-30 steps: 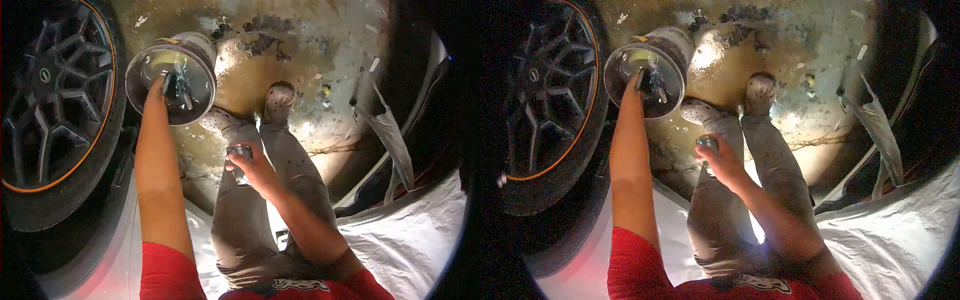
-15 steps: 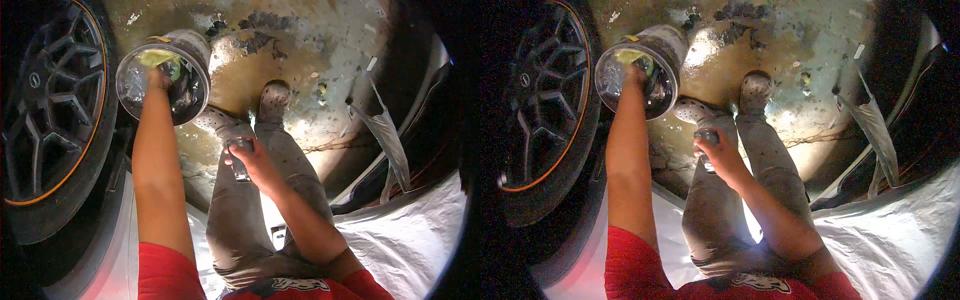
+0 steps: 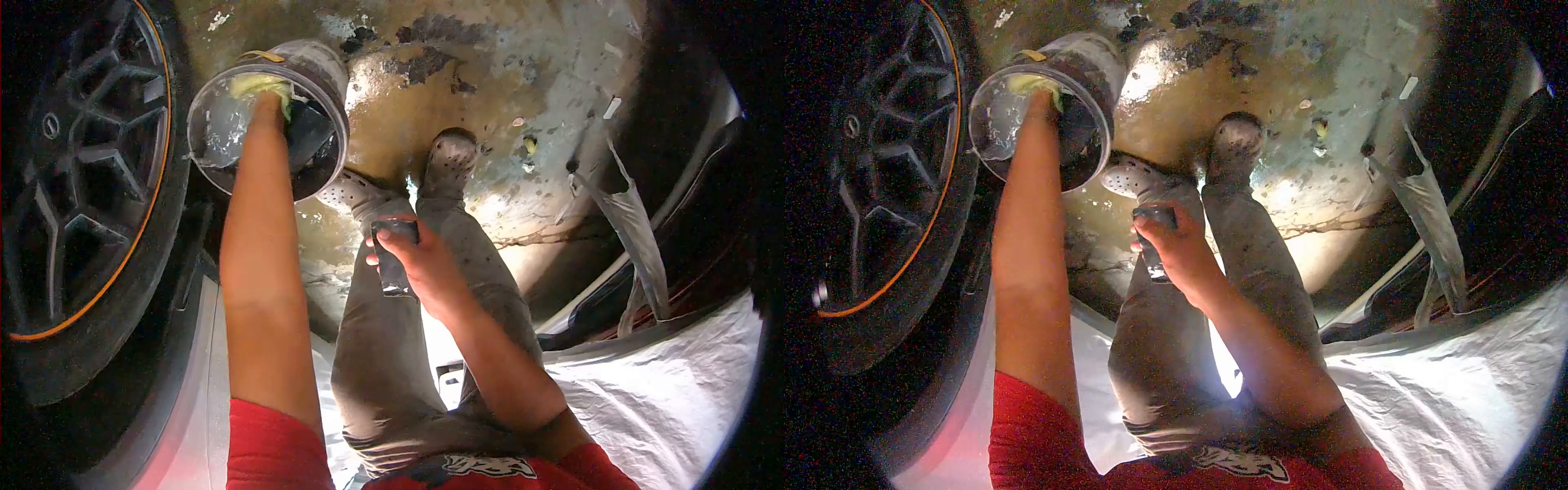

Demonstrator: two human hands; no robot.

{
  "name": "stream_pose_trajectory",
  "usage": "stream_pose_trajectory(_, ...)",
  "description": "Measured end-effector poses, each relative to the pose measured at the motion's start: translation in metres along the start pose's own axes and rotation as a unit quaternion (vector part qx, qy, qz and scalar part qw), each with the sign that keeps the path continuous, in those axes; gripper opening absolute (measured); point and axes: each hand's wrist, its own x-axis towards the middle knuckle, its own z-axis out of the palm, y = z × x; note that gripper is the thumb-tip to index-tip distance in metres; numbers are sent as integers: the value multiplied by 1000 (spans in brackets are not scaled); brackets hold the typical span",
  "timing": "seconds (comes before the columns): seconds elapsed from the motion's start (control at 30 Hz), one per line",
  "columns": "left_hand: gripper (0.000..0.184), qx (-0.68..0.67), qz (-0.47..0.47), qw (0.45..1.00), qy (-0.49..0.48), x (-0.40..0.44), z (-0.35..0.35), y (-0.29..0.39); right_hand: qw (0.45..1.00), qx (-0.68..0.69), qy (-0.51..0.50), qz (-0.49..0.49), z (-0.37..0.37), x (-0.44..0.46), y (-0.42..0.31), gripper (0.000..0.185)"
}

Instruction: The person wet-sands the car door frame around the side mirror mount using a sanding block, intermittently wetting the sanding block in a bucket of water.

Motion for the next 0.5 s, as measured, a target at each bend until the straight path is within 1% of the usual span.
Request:
stream_pose_trajectory(0.1,48,-24,-47,999,-12,-5,1,4,999,-17,4,33,-2,-3,-4,35)
stream_pose_trajectory(0.17,49,-13,-59,998,-25,-13,-2,10,999,-13,-1,52,-2,-4,-6,37)
stream_pose_trajectory(0.2,49,-1,-56,998,-35,-18,-2,12,998,-11,-3,60,-3,-4,-8,38)
stream_pose_trajectory(0.3,62,63,-16,995,-79,-41,-3,12,999,-20,-2,40,-4,-2,-6,40)
stream_pose_trajectory(0.33,63,96,2,990,-105,-52,-3,14,999,-3,-13,32,-8,2,-2,41)
stream_pose_trajectory(0.37,61,217,85,965,-117,-47,-7,14,1000,1,-15,26,-10,4,-3,40)
stream_pose_trajectory(0.4,59,332,170,921,-108,-40,-12,14,1000,6,-17,19,-11,6,-6,39)
stream_pose_trajectory(0.43,55,397,234,884,-82,-37,-22,15,1000,13,-19,14,-9,5,-11,38)
stream_pose_trajectory(0.47,50,459,293,838,-45,-35,-32,16,999,-21,5,41,-6,2,-21,36)
stream_pose_trajectory(0.5,45,399,280,873,-9,-55,-47,24,999,-10,11,35,-6,1,-21,37)
